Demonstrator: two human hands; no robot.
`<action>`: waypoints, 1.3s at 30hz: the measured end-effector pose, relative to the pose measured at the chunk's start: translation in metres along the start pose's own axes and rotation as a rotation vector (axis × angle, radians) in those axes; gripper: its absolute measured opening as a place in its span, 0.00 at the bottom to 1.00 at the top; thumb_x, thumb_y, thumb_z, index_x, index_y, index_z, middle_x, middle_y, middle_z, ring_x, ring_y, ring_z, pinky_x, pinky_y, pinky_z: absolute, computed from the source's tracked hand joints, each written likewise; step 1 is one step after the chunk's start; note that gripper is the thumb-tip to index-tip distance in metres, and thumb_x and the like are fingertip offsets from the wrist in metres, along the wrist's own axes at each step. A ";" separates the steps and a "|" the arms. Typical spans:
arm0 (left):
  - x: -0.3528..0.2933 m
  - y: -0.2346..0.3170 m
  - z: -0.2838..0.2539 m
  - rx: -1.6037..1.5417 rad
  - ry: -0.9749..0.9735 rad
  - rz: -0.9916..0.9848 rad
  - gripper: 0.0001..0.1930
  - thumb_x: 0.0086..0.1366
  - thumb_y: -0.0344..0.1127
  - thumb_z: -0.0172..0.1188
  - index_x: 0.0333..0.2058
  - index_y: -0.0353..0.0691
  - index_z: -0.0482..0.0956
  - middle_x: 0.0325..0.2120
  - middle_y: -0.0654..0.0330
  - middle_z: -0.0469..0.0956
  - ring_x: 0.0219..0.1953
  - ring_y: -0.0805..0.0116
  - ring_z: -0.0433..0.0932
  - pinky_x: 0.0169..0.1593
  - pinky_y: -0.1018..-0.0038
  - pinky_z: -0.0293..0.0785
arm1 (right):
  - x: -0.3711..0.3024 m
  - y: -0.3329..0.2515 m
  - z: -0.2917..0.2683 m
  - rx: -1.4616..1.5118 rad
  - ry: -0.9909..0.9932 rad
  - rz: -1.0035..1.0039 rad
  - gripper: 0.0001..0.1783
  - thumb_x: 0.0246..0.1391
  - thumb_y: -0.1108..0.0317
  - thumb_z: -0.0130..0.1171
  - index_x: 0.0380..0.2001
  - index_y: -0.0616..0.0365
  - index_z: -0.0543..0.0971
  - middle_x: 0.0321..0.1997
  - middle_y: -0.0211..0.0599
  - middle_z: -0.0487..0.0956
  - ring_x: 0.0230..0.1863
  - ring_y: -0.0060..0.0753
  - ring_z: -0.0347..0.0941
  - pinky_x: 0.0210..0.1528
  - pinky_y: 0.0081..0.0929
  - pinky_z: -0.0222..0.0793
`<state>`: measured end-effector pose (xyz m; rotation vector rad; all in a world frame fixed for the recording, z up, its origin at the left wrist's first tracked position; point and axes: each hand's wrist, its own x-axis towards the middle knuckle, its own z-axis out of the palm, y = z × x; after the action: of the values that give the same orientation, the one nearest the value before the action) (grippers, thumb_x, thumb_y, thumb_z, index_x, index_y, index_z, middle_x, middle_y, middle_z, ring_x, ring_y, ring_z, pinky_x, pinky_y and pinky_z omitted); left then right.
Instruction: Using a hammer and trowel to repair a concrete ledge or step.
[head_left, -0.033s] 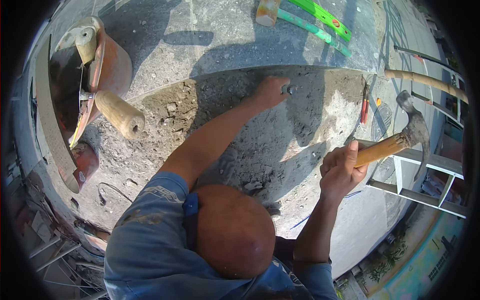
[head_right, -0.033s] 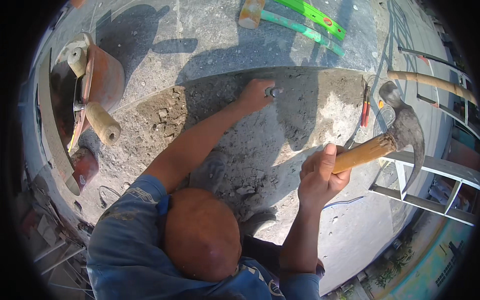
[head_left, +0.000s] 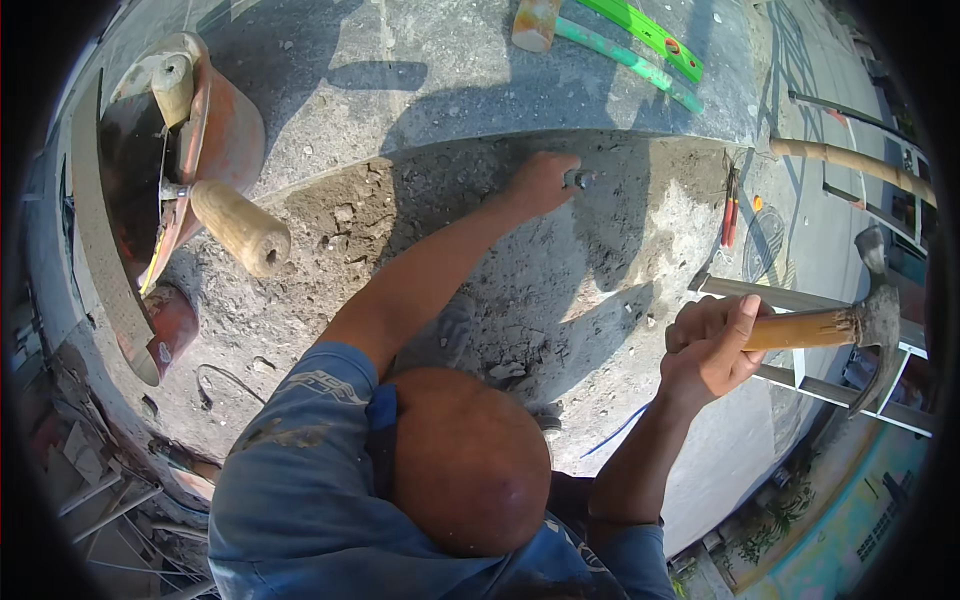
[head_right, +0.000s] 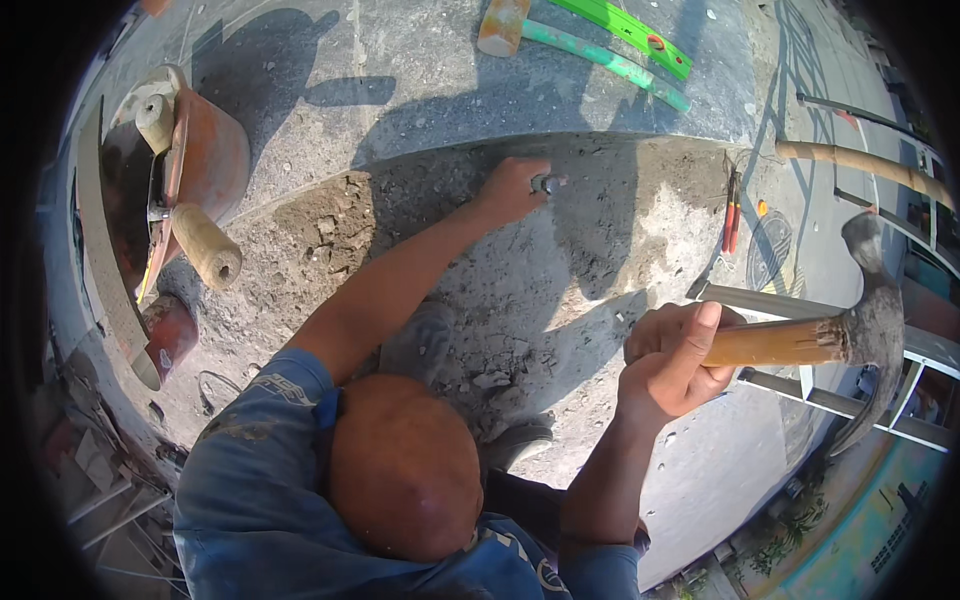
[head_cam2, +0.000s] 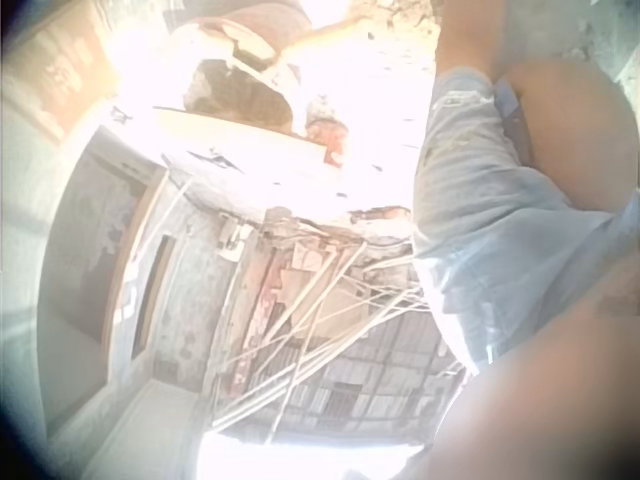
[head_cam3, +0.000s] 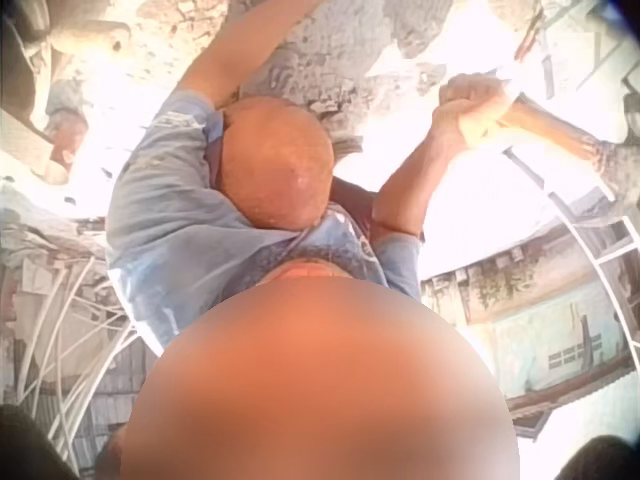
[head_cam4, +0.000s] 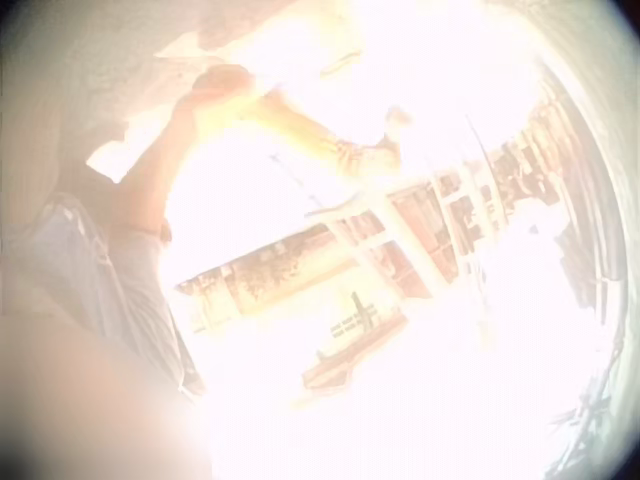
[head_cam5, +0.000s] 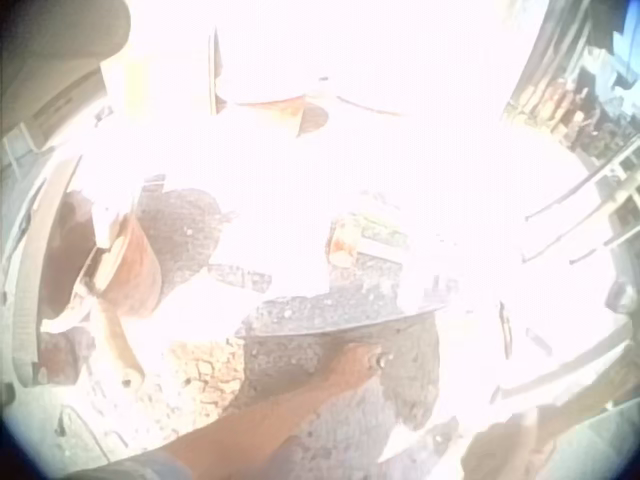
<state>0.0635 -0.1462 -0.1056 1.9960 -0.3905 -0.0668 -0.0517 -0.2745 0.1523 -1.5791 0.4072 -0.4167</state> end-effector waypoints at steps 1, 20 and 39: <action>0.003 0.004 0.000 0.021 -0.069 -0.013 0.19 0.51 0.34 0.68 0.42 0.34 0.77 0.36 0.46 0.78 0.40 0.46 0.77 0.44 0.55 0.72 | 0.004 -0.003 -0.004 0.107 0.050 -0.071 0.21 0.65 0.60 0.47 0.18 0.51 0.58 0.11 0.22 0.55 0.09 0.16 0.49 0.09 0.19 0.44; 0.000 0.004 0.012 0.025 -0.018 0.106 0.17 0.49 0.30 0.67 0.38 0.33 0.76 0.32 0.47 0.77 0.37 0.43 0.76 0.41 0.56 0.72 | -0.045 0.140 -0.019 -0.548 -0.359 0.478 0.16 0.63 0.60 0.52 0.26 0.60 0.69 0.15 0.27 0.65 0.14 0.19 0.59 0.18 0.24 0.57; 0.014 0.026 0.010 0.143 -0.194 -0.129 0.16 0.50 0.31 0.68 0.37 0.32 0.76 0.33 0.45 0.78 0.40 0.45 0.78 0.44 0.55 0.73 | -0.044 0.112 -0.034 -0.216 -0.179 0.573 0.14 0.63 0.63 0.53 0.25 0.54 0.65 0.13 0.21 0.61 0.11 0.11 0.56 0.12 0.17 0.51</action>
<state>0.0682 -0.1700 -0.0851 2.1625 -0.3992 -0.3230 -0.1078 -0.2869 0.0411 -1.6065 0.7555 0.2135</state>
